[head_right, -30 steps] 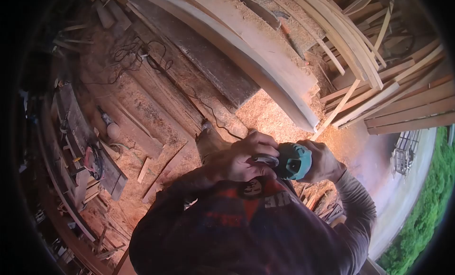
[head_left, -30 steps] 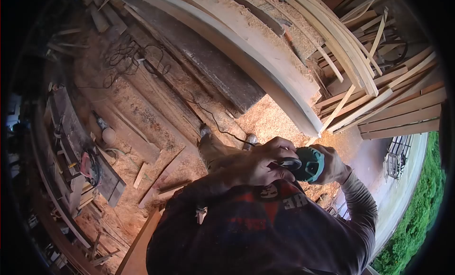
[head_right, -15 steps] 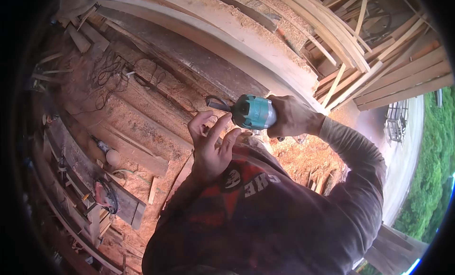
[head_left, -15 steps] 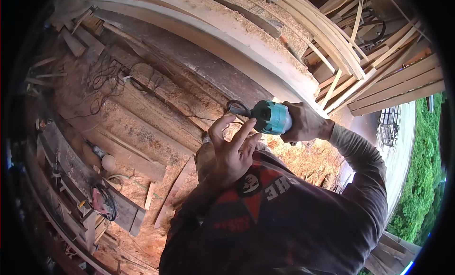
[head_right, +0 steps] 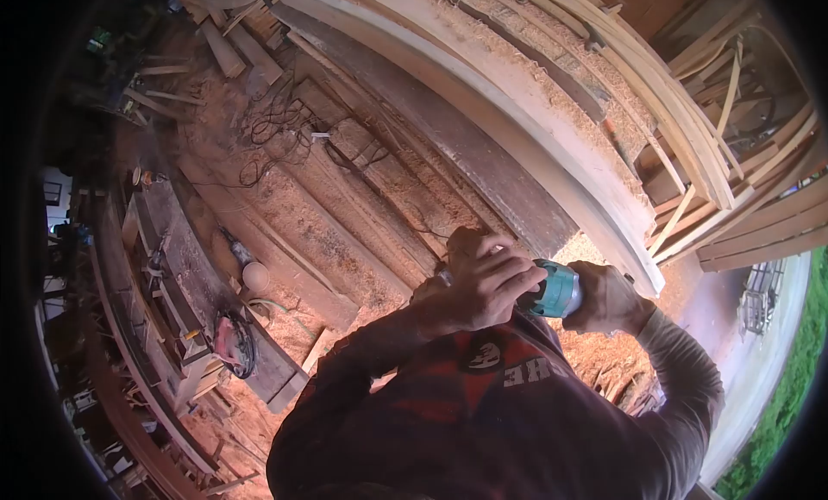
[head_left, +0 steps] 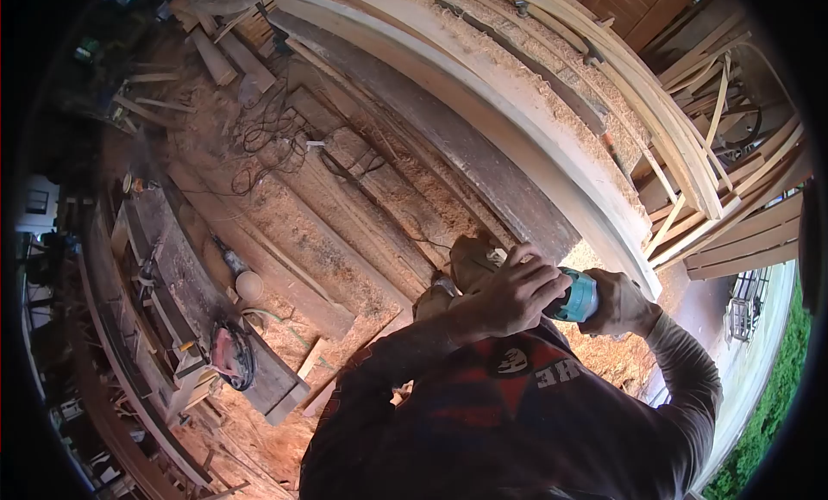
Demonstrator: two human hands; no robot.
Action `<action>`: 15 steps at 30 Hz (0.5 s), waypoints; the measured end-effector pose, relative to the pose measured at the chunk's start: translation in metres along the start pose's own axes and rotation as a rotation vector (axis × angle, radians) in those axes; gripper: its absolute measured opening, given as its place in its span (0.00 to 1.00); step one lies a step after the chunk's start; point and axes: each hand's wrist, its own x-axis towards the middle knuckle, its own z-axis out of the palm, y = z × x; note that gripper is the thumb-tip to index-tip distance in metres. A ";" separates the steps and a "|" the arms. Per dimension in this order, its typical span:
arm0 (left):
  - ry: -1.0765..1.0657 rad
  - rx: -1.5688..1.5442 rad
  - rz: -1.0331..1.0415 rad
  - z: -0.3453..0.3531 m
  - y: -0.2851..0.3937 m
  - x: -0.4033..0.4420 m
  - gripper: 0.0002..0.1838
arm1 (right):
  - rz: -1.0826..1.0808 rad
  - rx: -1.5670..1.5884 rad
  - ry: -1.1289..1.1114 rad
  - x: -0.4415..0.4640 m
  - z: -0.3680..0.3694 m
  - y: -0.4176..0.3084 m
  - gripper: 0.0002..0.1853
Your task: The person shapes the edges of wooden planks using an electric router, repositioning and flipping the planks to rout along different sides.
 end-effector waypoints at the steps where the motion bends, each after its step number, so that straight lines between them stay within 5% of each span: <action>1: 0.007 -0.052 0.010 0.001 -0.006 0.004 0.13 | -0.001 0.027 0.033 0.001 0.004 0.006 0.35; 7: -0.033 -0.119 -0.047 -0.019 -0.066 0.035 0.14 | 0.110 0.011 0.173 0.032 0.024 0.034 0.33; 15: 0.349 -0.192 -0.844 -0.085 -0.300 0.085 0.36 | 0.515 0.190 0.086 0.106 0.064 0.102 0.30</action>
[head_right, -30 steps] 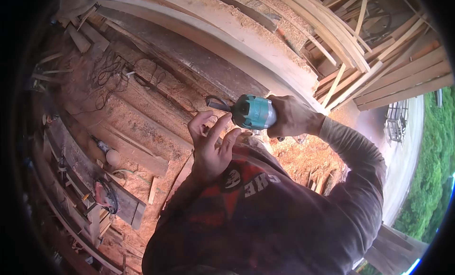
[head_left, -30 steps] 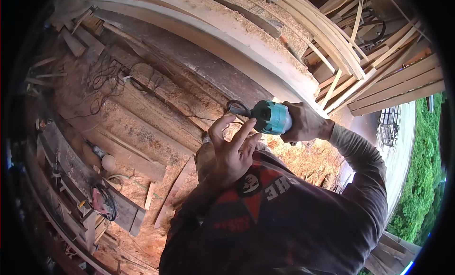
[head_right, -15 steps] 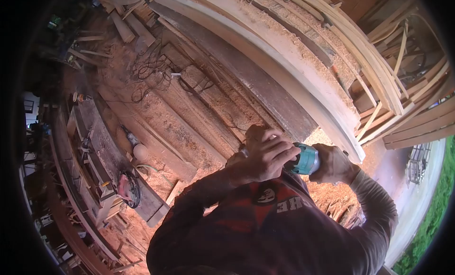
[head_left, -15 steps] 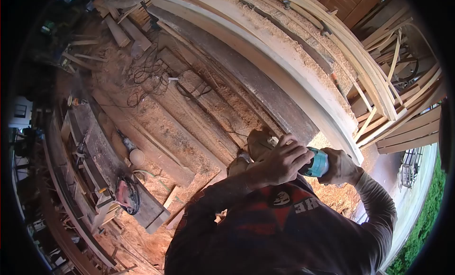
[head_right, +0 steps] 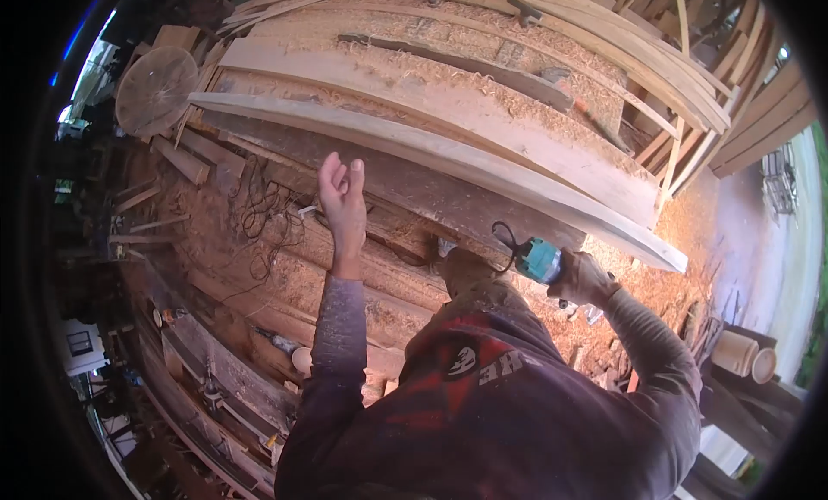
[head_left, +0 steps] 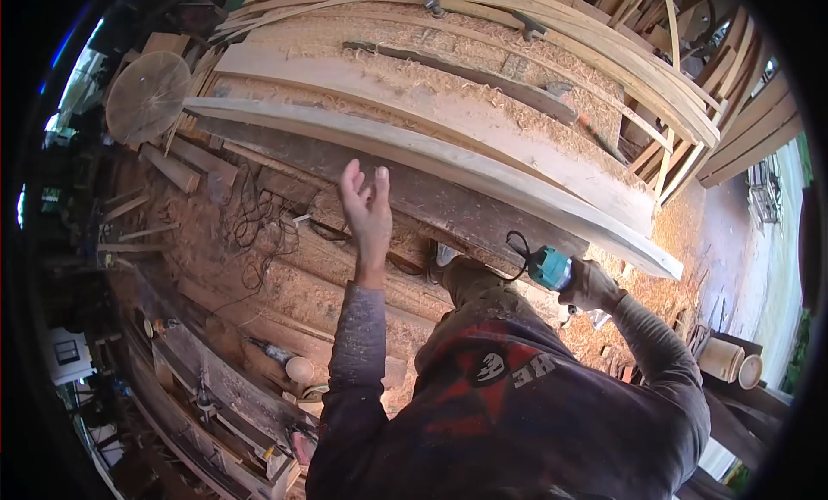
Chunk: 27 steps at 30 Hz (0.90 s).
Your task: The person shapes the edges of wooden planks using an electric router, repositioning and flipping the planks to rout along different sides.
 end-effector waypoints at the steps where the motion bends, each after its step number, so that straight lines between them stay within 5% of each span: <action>1: 0.033 0.191 0.018 -0.005 -0.007 0.033 0.39 | -0.006 -0.005 -0.007 0.012 0.003 0.000 0.30; 2: 0.019 0.407 0.243 -0.008 -0.020 0.066 0.41 | -0.004 -0.062 0.025 0.028 0.020 0.015 0.30; 6: -0.648 1.033 0.580 -0.011 -0.012 0.150 0.48 | 0.169 0.116 0.009 0.050 0.024 -0.002 0.31; 12: -1.010 1.043 0.726 0.009 -0.047 0.224 0.31 | 0.270 0.222 0.040 0.084 0.029 -0.026 0.34; 16: -1.044 0.982 0.794 0.013 -0.049 0.233 0.28 | 0.355 0.128 -0.050 0.114 0.015 -0.051 0.36; 20: -1.022 0.885 0.880 0.013 -0.059 0.236 0.25 | 0.199 0.058 -0.062 0.130 0.006 -0.071 0.31; 27: -1.064 0.840 0.876 0.009 -0.066 0.242 0.26 | 0.096 -0.013 0.183 0.149 -0.011 -0.108 0.36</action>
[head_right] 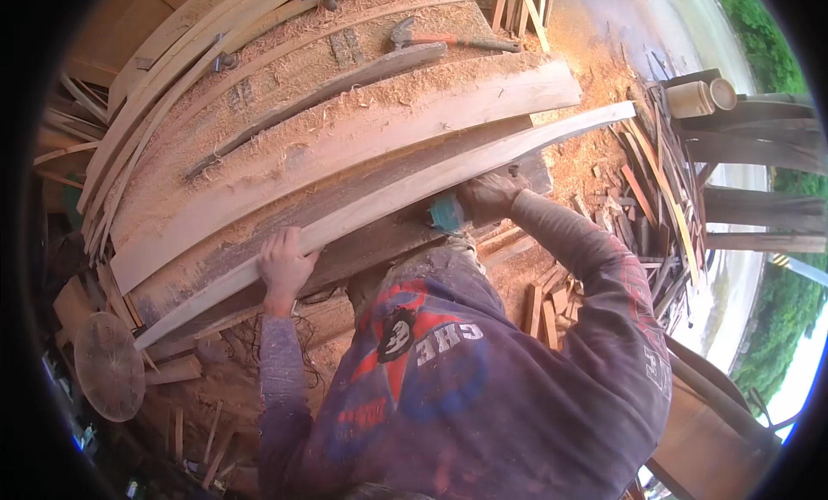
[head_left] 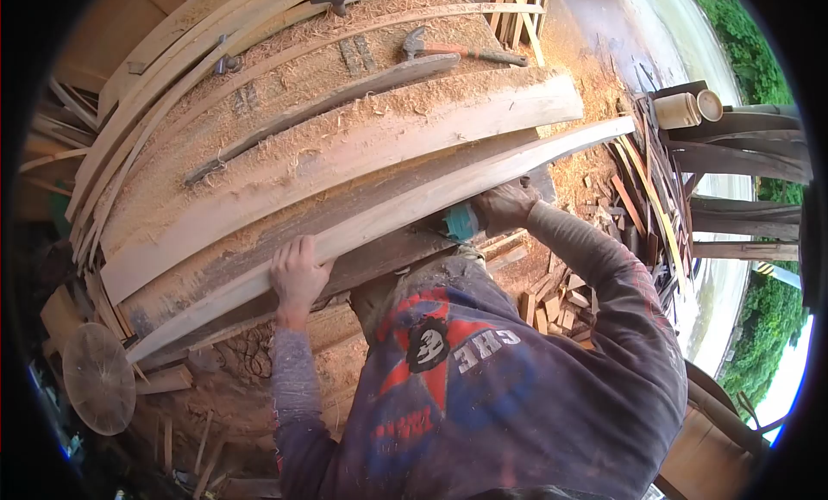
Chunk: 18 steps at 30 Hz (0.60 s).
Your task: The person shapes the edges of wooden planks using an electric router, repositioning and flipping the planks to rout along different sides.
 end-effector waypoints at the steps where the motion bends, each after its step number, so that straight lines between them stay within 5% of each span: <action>1: -0.005 0.014 0.023 0.000 0.000 0.001 0.26 | -0.047 -0.040 0.071 0.001 -0.008 -0.010 0.36; 2: -0.042 0.005 0.010 0.000 0.000 0.002 0.27 | 0.085 -0.031 -0.117 0.003 -0.020 -0.023 0.35; 5: -0.085 -0.027 0.053 -0.009 -0.007 -0.003 0.28 | 0.139 0.000 0.027 0.017 0.044 0.014 0.38; 7: -0.075 -0.059 0.090 -0.017 -0.017 -0.001 0.28 | 0.190 -0.061 0.036 0.012 0.017 -0.014 0.39; 9: 0.143 0.023 0.167 -0.026 -0.027 -0.010 0.32 | 0.243 -0.098 0.031 0.008 0.007 -0.033 0.41; 18: -0.002 -0.022 0.072 -0.027 -0.080 -0.010 0.37 | 0.439 -0.105 0.138 0.007 0.033 -0.047 0.41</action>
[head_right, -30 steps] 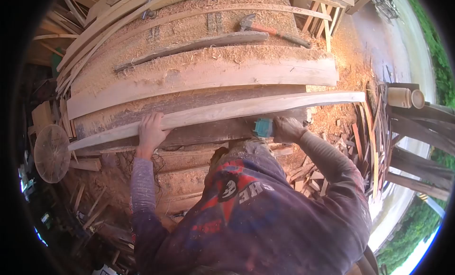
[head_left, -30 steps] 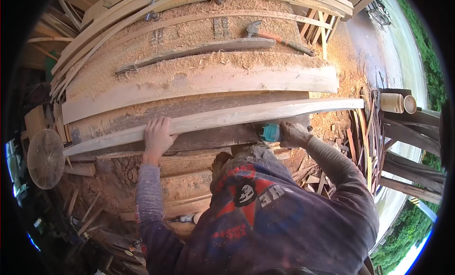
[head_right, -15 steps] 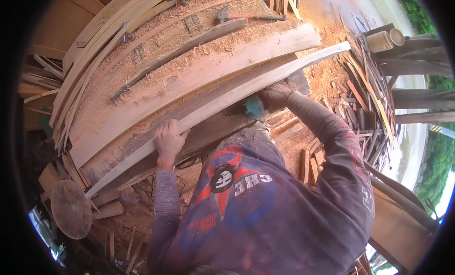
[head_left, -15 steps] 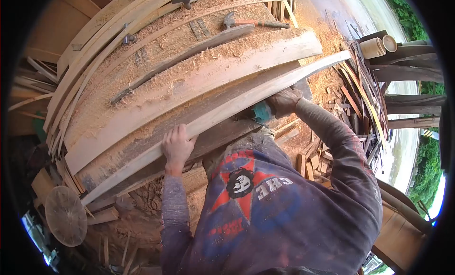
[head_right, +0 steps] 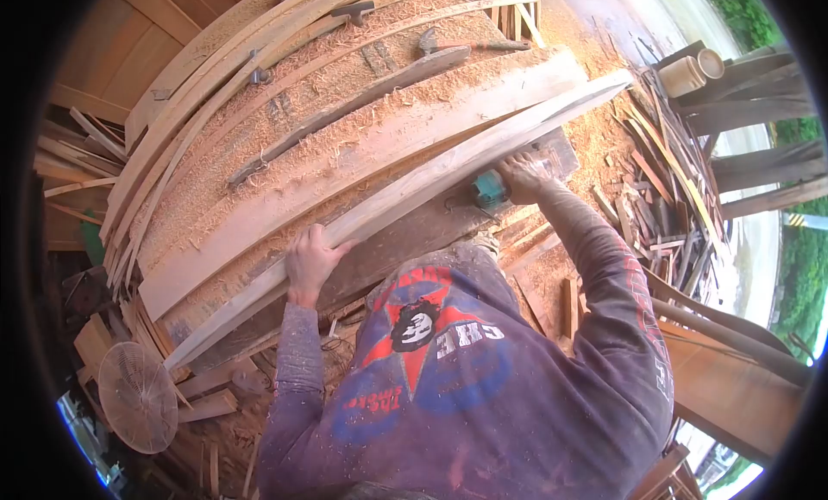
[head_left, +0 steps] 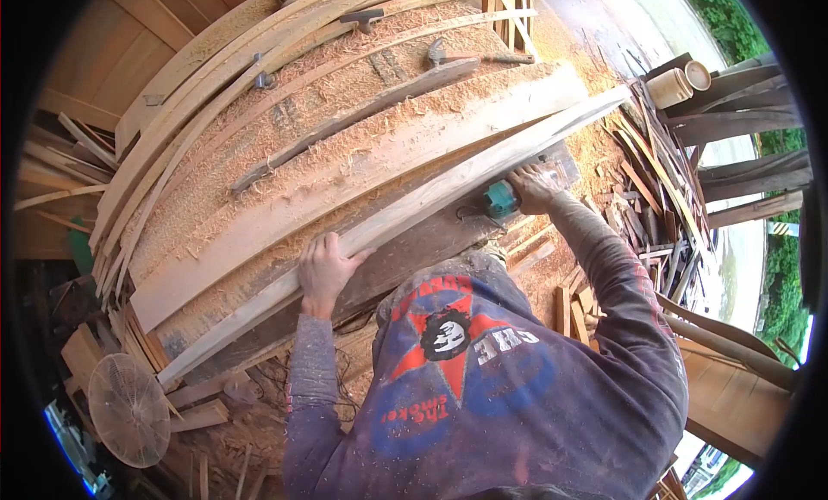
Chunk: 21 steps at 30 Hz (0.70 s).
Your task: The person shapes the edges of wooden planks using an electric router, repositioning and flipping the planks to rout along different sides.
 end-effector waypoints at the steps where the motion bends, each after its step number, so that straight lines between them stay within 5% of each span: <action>1: 0.006 0.005 -0.005 -0.001 -0.004 0.005 0.37 | -0.007 -0.002 0.005 0.003 0.006 0.003 0.41; 3: -0.047 0.012 -0.012 -0.006 -0.011 0.021 0.37 | -0.022 0.003 0.014 0.004 0.018 0.011 0.38; 4: 0.014 0.018 0.045 -0.006 -0.013 0.027 0.39 | -0.097 0.047 0.150 0.004 0.032 0.020 0.28; 9: -0.144 0.061 0.016 -0.009 -0.020 0.047 0.42 | -0.010 0.102 0.097 -0.011 0.016 0.007 0.32; 12: -0.289 0.061 -0.095 -0.009 -0.026 0.064 0.47 | -0.058 0.083 0.316 -0.016 0.038 0.010 0.33; 21: -0.291 0.023 -0.024 0.005 -0.045 0.089 0.50 | -0.062 0.018 0.435 -0.029 0.052 0.015 0.33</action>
